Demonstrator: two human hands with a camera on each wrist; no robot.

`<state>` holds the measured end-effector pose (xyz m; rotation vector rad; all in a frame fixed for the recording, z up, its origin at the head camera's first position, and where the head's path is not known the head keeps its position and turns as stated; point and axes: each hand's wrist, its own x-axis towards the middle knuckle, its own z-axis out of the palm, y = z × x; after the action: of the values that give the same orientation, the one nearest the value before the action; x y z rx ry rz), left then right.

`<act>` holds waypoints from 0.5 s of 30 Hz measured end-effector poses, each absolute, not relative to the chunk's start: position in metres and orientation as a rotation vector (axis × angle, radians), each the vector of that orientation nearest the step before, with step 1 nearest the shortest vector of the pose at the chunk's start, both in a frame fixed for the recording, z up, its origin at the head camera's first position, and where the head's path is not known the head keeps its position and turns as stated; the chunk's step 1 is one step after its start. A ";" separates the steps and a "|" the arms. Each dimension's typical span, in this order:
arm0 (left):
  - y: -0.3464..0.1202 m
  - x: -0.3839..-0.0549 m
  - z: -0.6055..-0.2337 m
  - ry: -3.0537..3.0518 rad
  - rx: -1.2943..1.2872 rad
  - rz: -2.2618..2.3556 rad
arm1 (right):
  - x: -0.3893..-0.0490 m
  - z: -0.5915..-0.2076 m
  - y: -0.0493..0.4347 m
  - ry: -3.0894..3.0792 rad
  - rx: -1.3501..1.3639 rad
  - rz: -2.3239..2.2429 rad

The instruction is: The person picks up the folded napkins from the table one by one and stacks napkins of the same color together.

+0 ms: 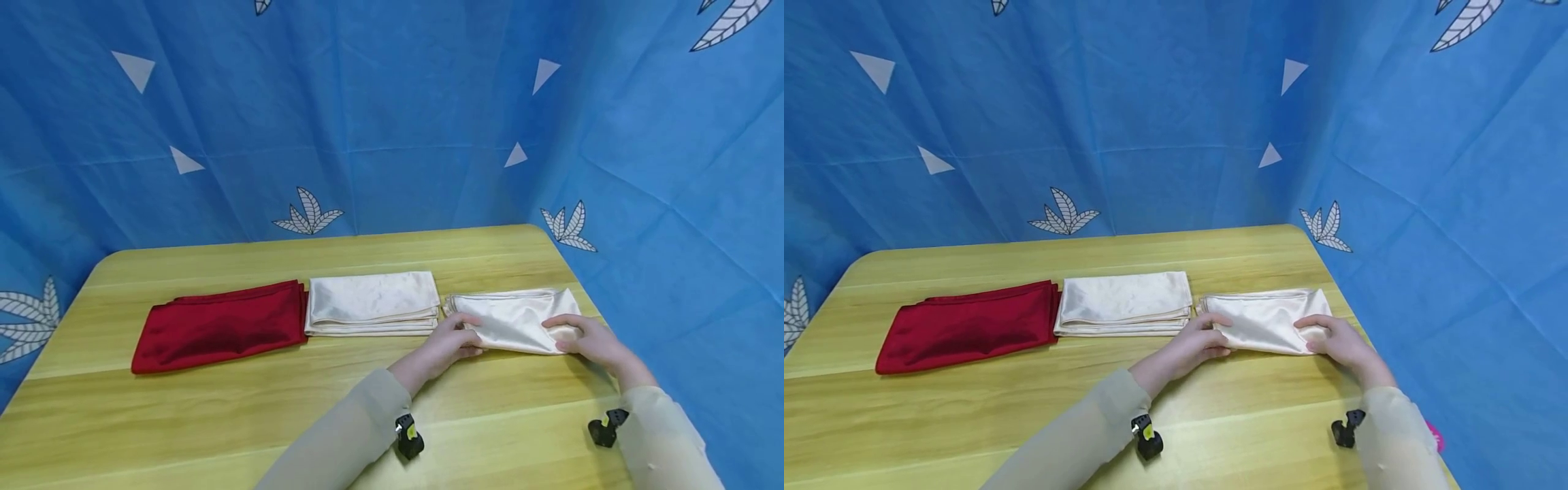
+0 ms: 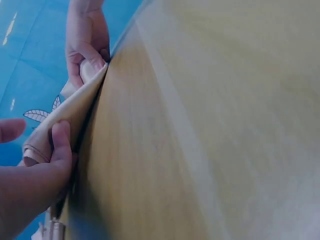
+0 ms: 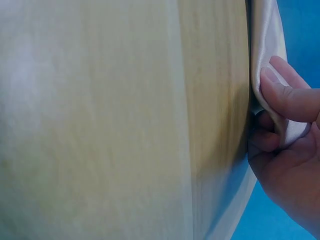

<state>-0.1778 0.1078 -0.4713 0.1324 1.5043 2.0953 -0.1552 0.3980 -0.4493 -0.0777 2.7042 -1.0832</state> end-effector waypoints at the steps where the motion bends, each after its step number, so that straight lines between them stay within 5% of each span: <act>1: 0.108 -0.178 -0.473 1.474 0.135 2.099 | -0.154 -0.450 0.398 2.709 -0.082 -1.073; 15: 0.111 -0.180 -0.475 1.395 0.208 2.041 | -0.141 -0.441 0.393 2.673 -0.106 -1.079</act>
<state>-0.1802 0.1112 -0.4754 0.2082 1.3950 2.0412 -0.1410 0.3931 -0.4415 -0.1059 2.6726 -1.0792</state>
